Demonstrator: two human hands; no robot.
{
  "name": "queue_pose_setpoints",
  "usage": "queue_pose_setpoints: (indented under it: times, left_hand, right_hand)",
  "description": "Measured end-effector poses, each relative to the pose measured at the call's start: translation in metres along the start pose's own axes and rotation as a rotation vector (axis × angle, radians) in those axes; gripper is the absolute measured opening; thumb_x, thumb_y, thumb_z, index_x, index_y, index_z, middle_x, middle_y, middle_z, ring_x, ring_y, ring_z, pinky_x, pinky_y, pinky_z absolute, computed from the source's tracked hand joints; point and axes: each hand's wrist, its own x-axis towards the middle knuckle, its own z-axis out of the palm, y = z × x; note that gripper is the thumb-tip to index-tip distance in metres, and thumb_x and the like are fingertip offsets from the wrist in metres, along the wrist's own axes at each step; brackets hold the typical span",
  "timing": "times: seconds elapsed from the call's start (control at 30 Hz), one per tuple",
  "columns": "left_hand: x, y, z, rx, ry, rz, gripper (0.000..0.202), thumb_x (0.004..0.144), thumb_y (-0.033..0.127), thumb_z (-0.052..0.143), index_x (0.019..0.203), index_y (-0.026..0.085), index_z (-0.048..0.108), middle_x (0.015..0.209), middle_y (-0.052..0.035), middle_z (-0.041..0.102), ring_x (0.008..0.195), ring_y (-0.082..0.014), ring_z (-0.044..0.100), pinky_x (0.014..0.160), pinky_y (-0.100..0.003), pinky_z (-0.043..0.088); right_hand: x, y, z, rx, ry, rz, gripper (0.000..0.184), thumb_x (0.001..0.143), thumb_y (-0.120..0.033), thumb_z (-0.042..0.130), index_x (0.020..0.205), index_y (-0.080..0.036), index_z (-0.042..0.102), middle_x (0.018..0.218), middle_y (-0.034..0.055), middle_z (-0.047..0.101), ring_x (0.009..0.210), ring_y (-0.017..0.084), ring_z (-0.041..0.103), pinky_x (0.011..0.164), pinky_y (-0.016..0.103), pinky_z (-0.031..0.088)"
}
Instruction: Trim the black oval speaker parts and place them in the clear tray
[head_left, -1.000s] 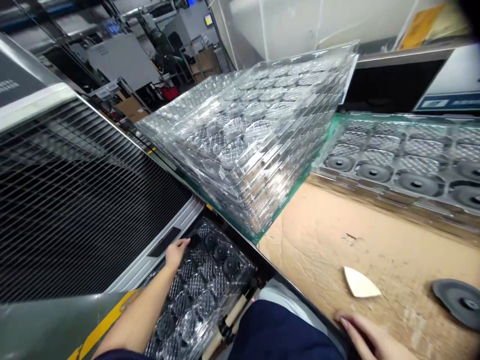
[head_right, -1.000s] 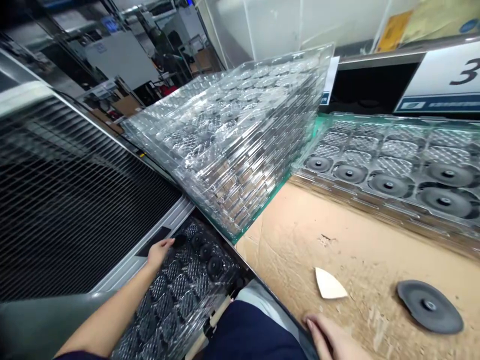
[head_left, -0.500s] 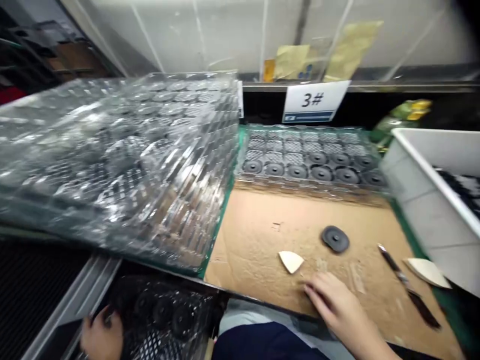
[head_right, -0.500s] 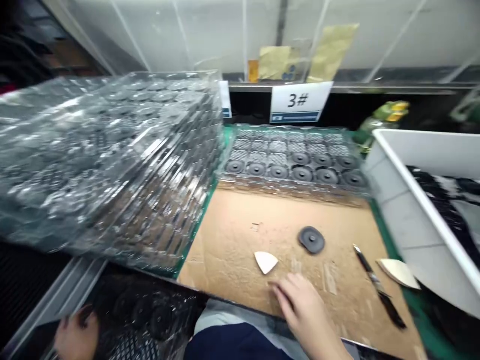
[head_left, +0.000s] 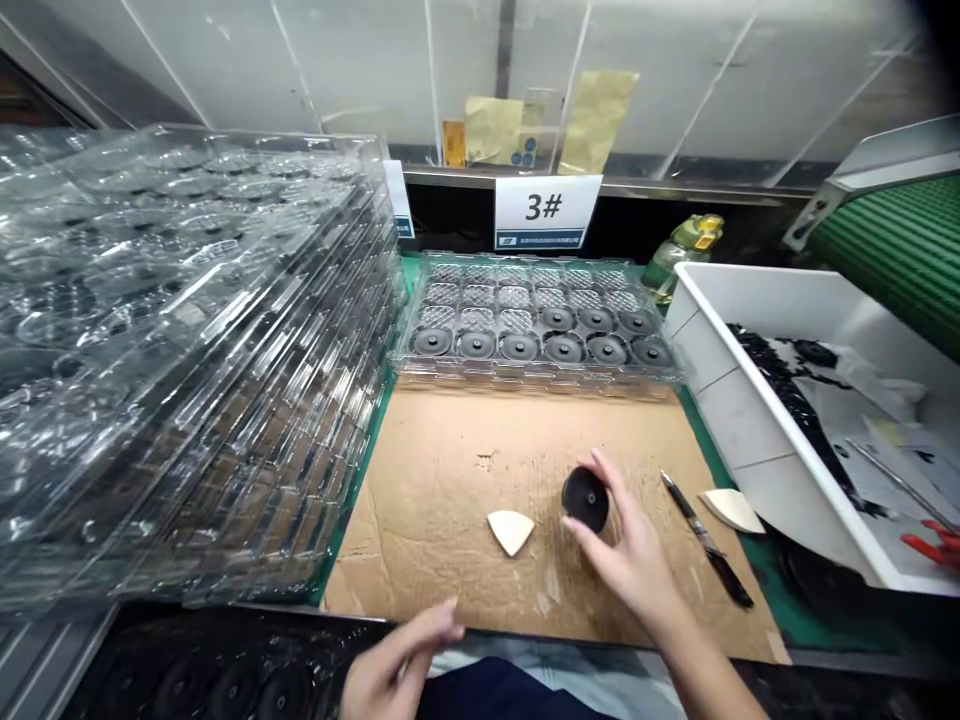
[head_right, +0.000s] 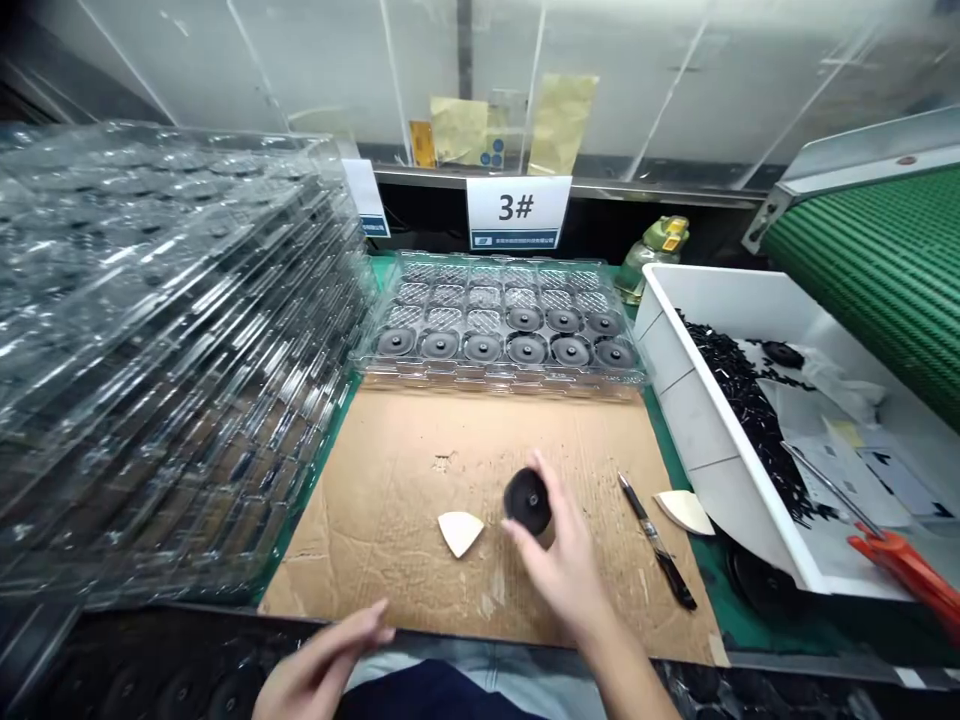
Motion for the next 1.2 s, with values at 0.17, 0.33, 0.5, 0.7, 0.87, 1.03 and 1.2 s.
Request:
queue_pose_setpoints:
  times: [0.17, 0.33, 0.5, 0.7, 0.87, 1.03, 1.2]
  left_hand:
    - [0.054, 0.079, 0.074, -0.788, -0.551, -0.529, 0.056, 0.087, 0.057, 0.032, 0.117, 0.016, 0.058, 0.12, -0.0136, 0.064, 0.104, -0.025, 0.062, 0.096, -0.044, 0.043]
    - [0.065, 0.097, 0.1, -0.952, -0.611, -0.575, 0.058, 0.092, 0.052, 0.021, 0.113, 0.014, 0.06, 0.118, -0.011, 0.065, 0.108, -0.0207, 0.061, 0.102, -0.038, 0.037]
    - [0.052, 0.093, 0.1, -1.064, -0.544, -0.344, 0.052, 0.094, 0.046, 0.019, 0.121, 0.023, 0.057, 0.132, -0.0046, 0.057, 0.124, -0.0219, 0.05, 0.111, -0.04, 0.026]
    - [0.044, 0.095, 0.098, -1.067, -0.428, -0.216, 0.041, 0.092, 0.044, 0.032, 0.122, 0.03, 0.057, 0.134, 0.0017, 0.056, 0.129, -0.0188, 0.043, 0.115, -0.037, 0.02]
    - [0.046, 0.098, 0.093, -1.068, -0.394, -0.194, 0.036, 0.089, 0.044, 0.041, 0.12, 0.035, 0.057, 0.132, 0.0065, 0.057, 0.128, -0.0176, 0.045, 0.113, -0.033, 0.025]
    - [0.049, 0.097, 0.09, -1.021, -0.37, -0.201, 0.038, 0.087, 0.048, 0.044, 0.121, 0.038, 0.055, 0.133, 0.0056, 0.056, 0.127, -0.0201, 0.046, 0.112, -0.037, 0.027]
    - [0.064, 0.092, 0.068, -0.688, -0.339, -0.24, 0.047, 0.086, 0.054, 0.042, 0.115, 0.022, 0.061, 0.123, -0.0082, 0.063, 0.118, -0.0249, 0.053, 0.102, -0.037, 0.037]
  right_hand:
    - [-0.02, -0.051, -0.021, 0.136, -0.213, -0.293, 0.064, 0.089, -0.03, 0.051, 0.145, -0.023, 0.019, 0.139, 0.0107, 0.043, 0.13, 0.025, 0.038, 0.106, 0.047, 0.035]
    - [-0.03, -0.05, -0.011, 0.033, 0.003, -0.186, 0.071, 0.089, -0.046, 0.05, 0.147, -0.024, 0.016, 0.148, 0.0136, 0.025, 0.134, 0.036, 0.026, 0.103, 0.06, 0.03]
    - [-0.036, -0.045, 0.003, 0.12, 0.029, 0.004, 0.08, 0.086, -0.056, 0.05, 0.147, -0.022, 0.011, 0.149, 0.0151, 0.02, 0.135, 0.037, 0.025, 0.096, 0.054, 0.043]
    - [-0.019, -0.056, 0.008, 0.221, 0.018, -0.021, 0.077, 0.085, -0.055, 0.053, 0.145, -0.023, 0.018, 0.148, 0.0138, 0.021, 0.136, 0.034, 0.025, 0.098, 0.052, 0.043]
    - [-0.012, -0.063, 0.008, 0.264, 0.017, -0.058, 0.066, 0.087, -0.049, 0.054, 0.141, -0.024, 0.026, 0.146, 0.012, 0.024, 0.135, 0.031, 0.028, 0.101, 0.049, 0.042]
    - [-0.01, -0.063, 0.007, 0.272, 0.014, -0.058, 0.055, 0.086, -0.048, 0.056, 0.133, -0.027, 0.038, 0.143, 0.0103, 0.027, 0.131, 0.031, 0.034, 0.097, 0.047, 0.046]
    - [0.004, -0.053, -0.003, 0.282, -0.167, -0.152, 0.061, 0.08, -0.049, 0.064, 0.134, -0.029, 0.042, 0.141, 0.0111, 0.033, 0.126, 0.032, 0.042, 0.096, 0.046, 0.047]
